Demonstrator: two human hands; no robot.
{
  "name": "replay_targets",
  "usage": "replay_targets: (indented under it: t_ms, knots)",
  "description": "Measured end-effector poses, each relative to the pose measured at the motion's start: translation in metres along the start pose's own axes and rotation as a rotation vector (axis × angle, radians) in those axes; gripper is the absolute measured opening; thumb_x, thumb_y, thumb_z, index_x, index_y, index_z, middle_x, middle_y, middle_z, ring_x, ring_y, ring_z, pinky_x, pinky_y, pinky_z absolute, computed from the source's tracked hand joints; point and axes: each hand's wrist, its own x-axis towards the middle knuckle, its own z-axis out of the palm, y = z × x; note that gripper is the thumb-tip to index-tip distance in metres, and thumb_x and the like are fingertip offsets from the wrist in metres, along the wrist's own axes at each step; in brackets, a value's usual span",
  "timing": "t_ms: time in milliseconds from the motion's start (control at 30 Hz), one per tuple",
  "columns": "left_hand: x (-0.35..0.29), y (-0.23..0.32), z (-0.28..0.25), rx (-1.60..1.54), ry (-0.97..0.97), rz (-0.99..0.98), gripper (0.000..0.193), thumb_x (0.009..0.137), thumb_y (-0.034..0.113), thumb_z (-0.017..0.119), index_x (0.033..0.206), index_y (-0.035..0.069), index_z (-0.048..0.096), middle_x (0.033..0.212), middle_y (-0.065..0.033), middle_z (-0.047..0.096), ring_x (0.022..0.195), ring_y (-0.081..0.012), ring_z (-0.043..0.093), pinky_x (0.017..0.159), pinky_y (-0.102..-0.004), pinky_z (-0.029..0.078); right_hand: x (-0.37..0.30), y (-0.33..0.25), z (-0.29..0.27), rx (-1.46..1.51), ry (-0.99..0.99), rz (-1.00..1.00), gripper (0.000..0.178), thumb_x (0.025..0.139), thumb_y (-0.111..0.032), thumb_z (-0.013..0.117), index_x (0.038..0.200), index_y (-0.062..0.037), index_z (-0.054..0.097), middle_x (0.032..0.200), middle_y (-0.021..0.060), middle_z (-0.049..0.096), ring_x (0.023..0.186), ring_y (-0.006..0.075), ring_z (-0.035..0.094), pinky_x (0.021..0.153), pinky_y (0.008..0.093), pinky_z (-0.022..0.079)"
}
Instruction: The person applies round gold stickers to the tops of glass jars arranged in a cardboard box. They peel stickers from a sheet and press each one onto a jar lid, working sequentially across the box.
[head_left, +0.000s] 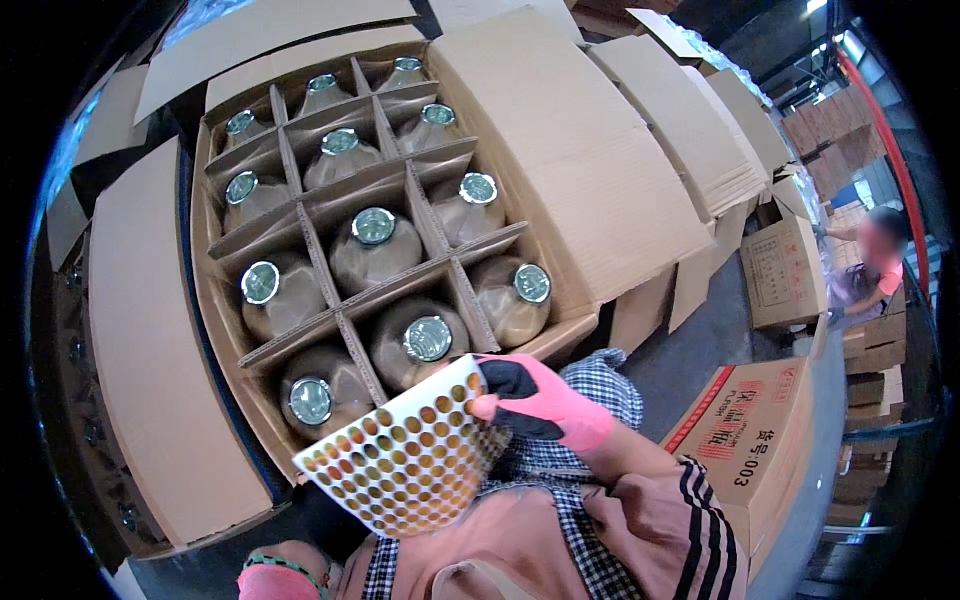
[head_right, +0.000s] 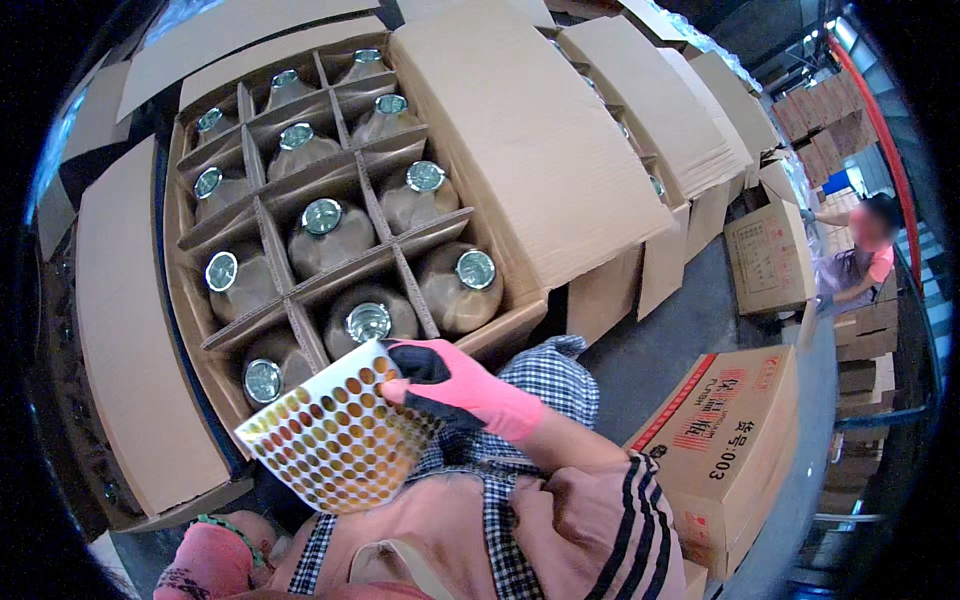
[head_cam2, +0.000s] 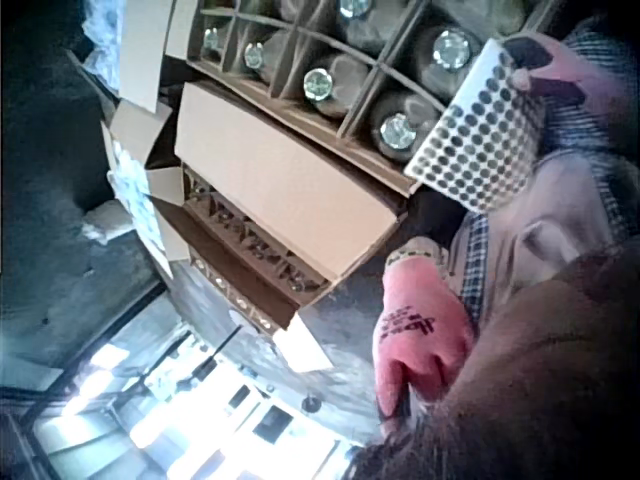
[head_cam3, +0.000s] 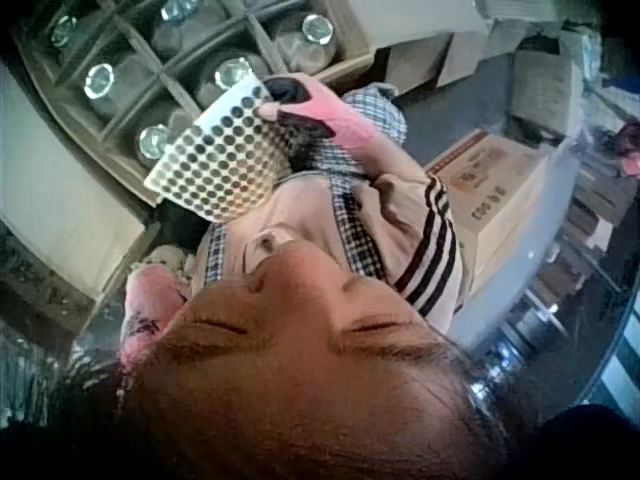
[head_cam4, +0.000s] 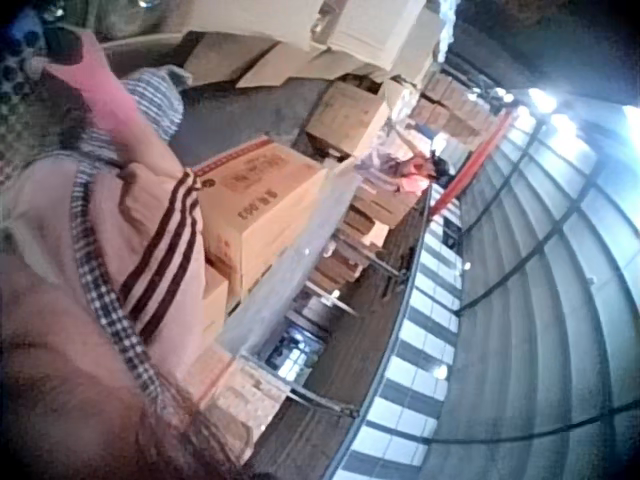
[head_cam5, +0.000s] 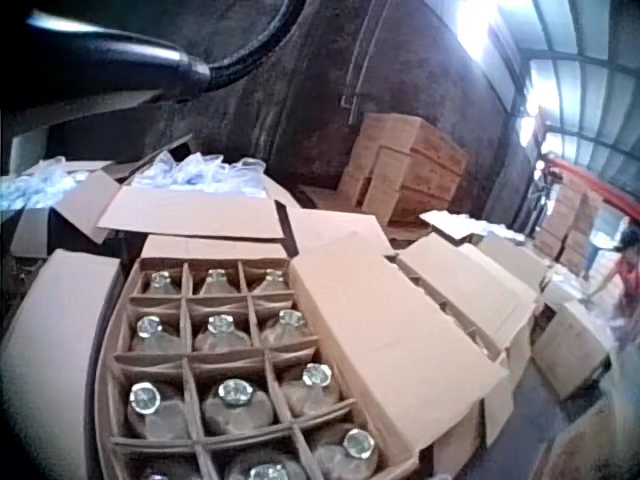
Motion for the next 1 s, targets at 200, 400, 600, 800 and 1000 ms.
replay_targets:
  t_ms: [200,400,600,800,1000]
  knots:
    - [-0.009,-0.024,0.038,0.151,0.139,-0.307,0.017,0.088,0.03,0.047,0.103,0.027,0.054,0.077,-0.0023,0.051,0.063,-0.0163,0.05,0.053,-0.0299,0.038,0.005,0.007,-0.028,0.144,-0.17,0.021,0.035,0.08,-0.013,0.063,0.111,0.0016,0.052,0.102,0.0016,0.058,0.092,0.0068,0.051,0.082,0.0227,0.042]
    - [0.004,-0.024,0.06,0.253,0.233,-0.447,0.016,0.087,0.03,0.048,0.101,0.026,0.055,0.079,-0.0023,0.052,0.064,-0.017,0.051,0.054,-0.0309,0.039,0.005,0.017,-0.055,0.316,-0.338,-0.031,0.031,0.083,-0.018,0.061,0.108,-0.0003,0.054,0.098,0.0015,0.06,0.09,0.0074,0.053,0.08,0.0231,0.042]
    - [0.034,-0.018,0.073,0.322,0.264,-0.489,0.016,0.086,0.03,0.05,0.099,0.025,0.057,0.081,-0.0024,0.053,0.066,-0.0177,0.052,0.056,-0.0318,0.04,0.021,0.021,-0.076,0.36,-0.424,-0.071,0.029,0.083,-0.023,0.06,0.101,-0.0009,0.056,0.089,-0.0002,0.058,0.081,0.0055,0.051,0.07,0.0222,0.043]
    - [0.045,-0.008,0.086,0.364,0.309,-0.511,0.015,0.085,0.029,0.051,0.097,0.023,0.058,0.083,-0.0025,0.054,0.067,-0.0185,0.053,0.057,-0.0328,0.041,0.031,0.034,-0.083,0.445,-0.513,-0.076,0.03,0.082,-0.024,0.061,0.098,0.0009,0.056,0.087,0.0004,0.059,0.08,0.0067,0.052,0.07,0.0227,0.043]
    - [0.038,-0.007,0.086,0.375,0.336,-0.497,0.014,0.084,0.029,0.052,0.095,0.022,0.059,0.085,-0.0026,0.055,0.069,-0.0192,0.054,0.058,-0.0338,0.042,0.029,0.028,-0.086,0.426,-0.555,-0.046,0.03,0.084,-0.016,0.058,0.108,0.0019,0.054,0.1,0.0021,0.06,0.09,0.007,0.053,0.08,0.0229,0.043]
